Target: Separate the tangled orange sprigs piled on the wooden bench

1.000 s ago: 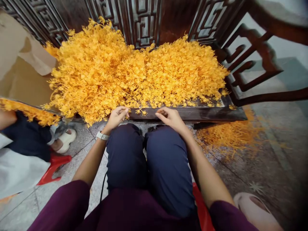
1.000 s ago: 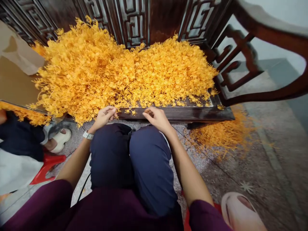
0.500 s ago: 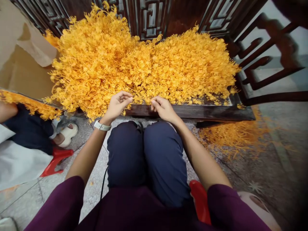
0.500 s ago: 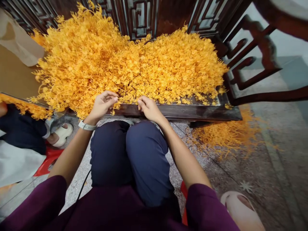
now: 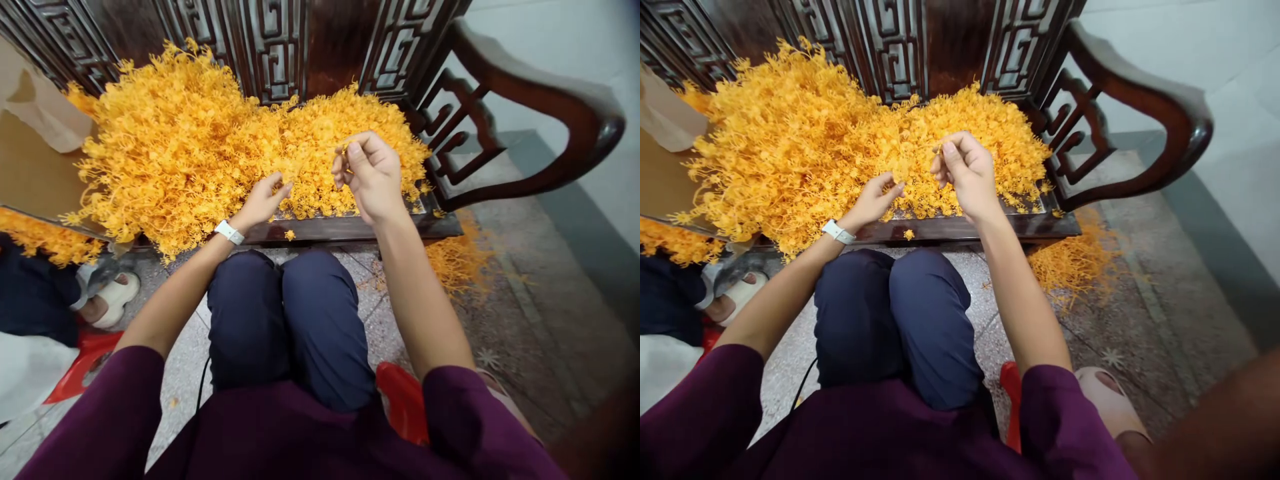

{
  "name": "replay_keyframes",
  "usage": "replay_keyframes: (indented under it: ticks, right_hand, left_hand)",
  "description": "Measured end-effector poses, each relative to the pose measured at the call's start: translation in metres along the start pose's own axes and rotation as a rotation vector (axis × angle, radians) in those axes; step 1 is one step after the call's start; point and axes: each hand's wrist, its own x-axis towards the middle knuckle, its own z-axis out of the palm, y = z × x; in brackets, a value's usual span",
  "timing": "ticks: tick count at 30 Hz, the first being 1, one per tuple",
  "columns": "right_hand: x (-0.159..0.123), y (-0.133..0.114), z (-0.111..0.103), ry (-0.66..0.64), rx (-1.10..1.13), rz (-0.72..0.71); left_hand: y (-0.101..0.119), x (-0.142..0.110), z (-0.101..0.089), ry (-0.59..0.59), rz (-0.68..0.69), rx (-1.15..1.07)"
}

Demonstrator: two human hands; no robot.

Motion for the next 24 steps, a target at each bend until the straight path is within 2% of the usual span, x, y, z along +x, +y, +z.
replay_keyframes:
  ticks: [2, 4, 9, 12, 14, 16, 18, 21, 22, 23, 24]
  right_hand:
    - [-0.005, 0.014, -0.008, 0.002, -0.023, 0.030]
    - [-0.012, 0.037, -0.014, -0.029, -0.054, 0.080]
    - [-0.040, 0.099, -0.019, -0.137, -0.269, 0.197]
    - [-0.063, 0.115, -0.022, -0.160, -0.393, 0.206]
    - [-0.078, 0.116, -0.026, -0.121, -0.453, 0.173]
    - [-0.087, 0.112, -0.031, -0.070, -0.466, 0.129]
    - [-0.091, 0.105, -0.034, -0.107, -0.408, 0.139]
    - [-0.089, 0.097, -0.027, -0.354, -0.263, 0.242]
    - [-0.086, 0.097, -0.022, -0.445, -0.229, 0.270]
    - [-0.084, 0.099, -0.016, -0.518, -0.215, 0.286]
    - [-0.082, 0.103, -0.010, -0.564, -0.221, 0.292]
  left_hand:
    - [-0.006, 0.002, -0.002, 0.041, -0.024, -0.059]
    - [-0.016, -0.003, -0.004, 0.033, -0.064, -0.068]
    - [-0.046, -0.030, -0.005, -0.144, -0.156, 0.158]
    - [-0.052, -0.045, -0.006, -0.136, -0.106, 0.207]
    - [-0.048, -0.055, -0.010, -0.101, -0.101, 0.086]
    - [-0.042, -0.067, -0.018, -0.096, -0.203, -0.160]
    - [-0.040, -0.084, -0.025, -0.183, -0.396, -0.449]
    - [-0.052, -0.120, -0.027, -0.461, -0.680, -0.703]
    - [-0.059, -0.134, -0.023, -0.497, -0.747, -0.735]
    - [-0.067, -0.149, -0.019, -0.462, -0.801, -0.752]
    - [-0.075, -0.165, -0.012, -0.361, -0.844, -0.742]
